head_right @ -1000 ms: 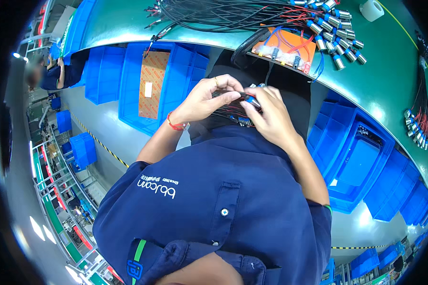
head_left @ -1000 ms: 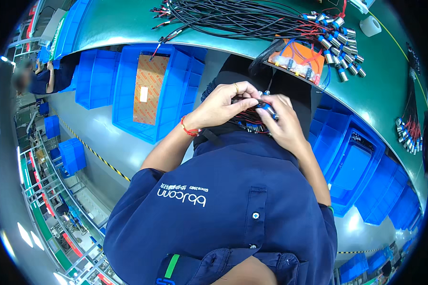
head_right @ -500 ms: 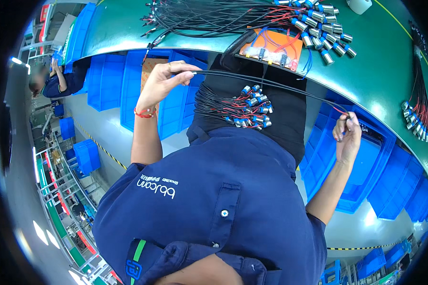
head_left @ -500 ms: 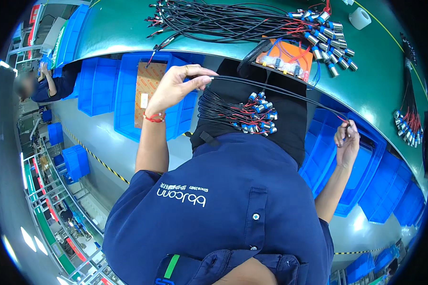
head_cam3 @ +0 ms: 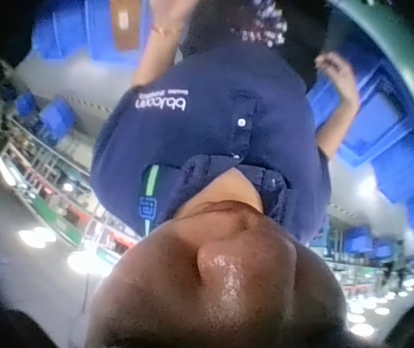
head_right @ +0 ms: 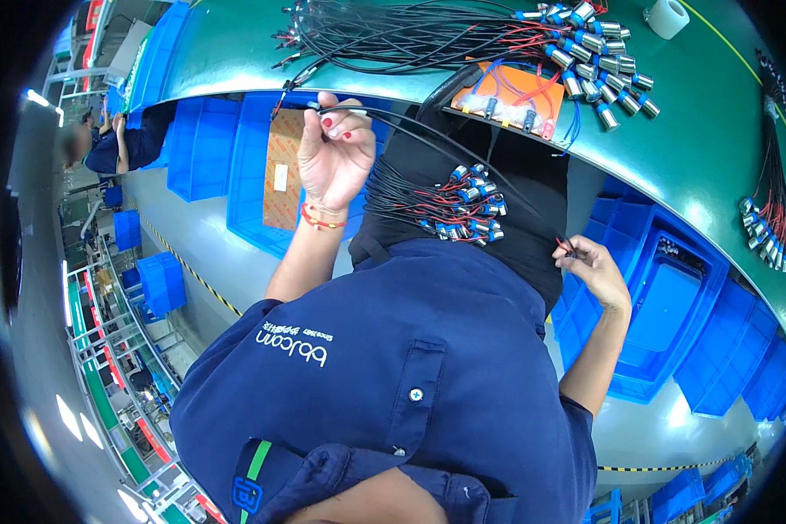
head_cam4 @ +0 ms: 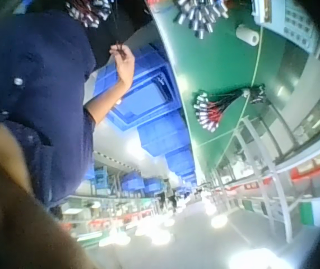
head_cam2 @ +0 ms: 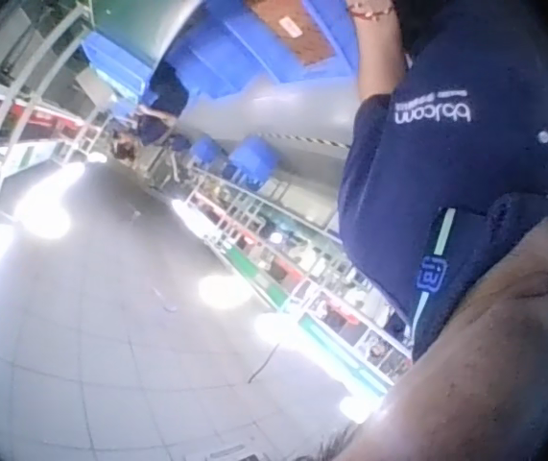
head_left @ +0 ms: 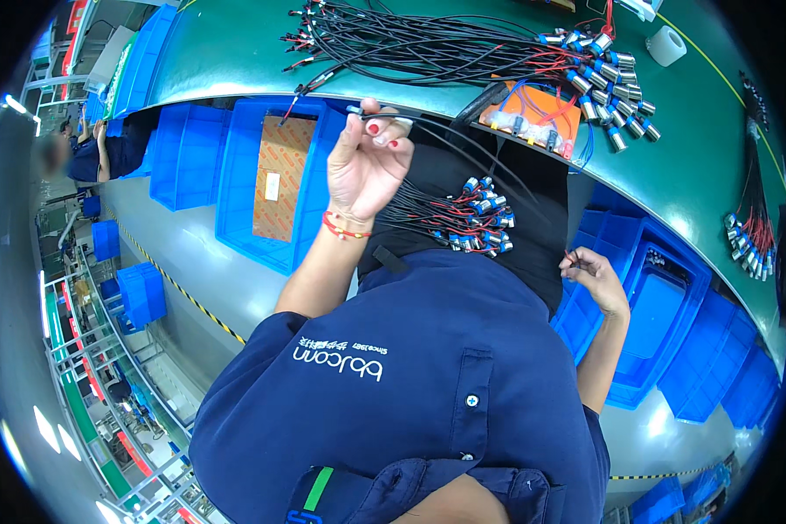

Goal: Manually testing electrical cable assemblies using a testing fixture and monitor at a production station.

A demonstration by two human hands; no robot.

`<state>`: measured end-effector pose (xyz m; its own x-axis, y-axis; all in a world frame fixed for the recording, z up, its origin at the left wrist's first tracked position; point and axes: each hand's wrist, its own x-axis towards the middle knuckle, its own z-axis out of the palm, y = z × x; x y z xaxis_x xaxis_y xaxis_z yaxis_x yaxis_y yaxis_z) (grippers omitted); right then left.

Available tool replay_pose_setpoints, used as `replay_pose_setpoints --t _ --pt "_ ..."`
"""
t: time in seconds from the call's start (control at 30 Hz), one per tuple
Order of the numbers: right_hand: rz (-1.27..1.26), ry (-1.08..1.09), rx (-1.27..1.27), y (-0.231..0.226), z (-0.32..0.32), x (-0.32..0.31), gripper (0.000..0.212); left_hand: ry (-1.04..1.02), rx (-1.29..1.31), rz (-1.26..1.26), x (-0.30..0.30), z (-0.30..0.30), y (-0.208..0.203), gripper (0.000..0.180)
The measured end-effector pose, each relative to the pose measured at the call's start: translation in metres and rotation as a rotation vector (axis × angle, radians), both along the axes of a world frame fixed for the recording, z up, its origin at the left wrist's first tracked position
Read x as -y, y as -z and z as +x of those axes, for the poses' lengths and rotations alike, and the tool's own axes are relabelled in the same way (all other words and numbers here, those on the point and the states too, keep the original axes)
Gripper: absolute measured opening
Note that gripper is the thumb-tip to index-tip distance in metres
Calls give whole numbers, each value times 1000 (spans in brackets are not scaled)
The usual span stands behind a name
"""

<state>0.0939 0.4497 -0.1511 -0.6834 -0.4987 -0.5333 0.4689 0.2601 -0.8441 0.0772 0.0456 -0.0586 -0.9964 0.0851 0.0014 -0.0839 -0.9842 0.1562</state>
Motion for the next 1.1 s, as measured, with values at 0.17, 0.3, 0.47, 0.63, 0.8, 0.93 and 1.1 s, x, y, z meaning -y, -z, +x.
replay_pose_setpoints --t 0.17,0.3,0.47,0.63,0.8,0.93,1.1 --pt "2 -167 15 -22 -2 10 24 160 -10 28 -28 -7 -1 24" --pt "-369 -105 7 -49 -12 44 36 254 1 -406 -43 -4 -4 22" --pt "-679 33 302 -69 -11 108 43 431 -27 -775 -51 -6 -7 21" --pt "-909 118 386 -69 -5 142 33 296 93 -386 -59 -6 1 30" --pt "-689 356 194 -64 3 154 28 152 142 -344 -70 -4 8 31" --pt "-406 467 -398 -66 0 145 23 157 151 -374 -72 -7 3 28" --pt "-420 326 -290 -75 -7 125 25 418 95 -495 -79 1 -9 36"
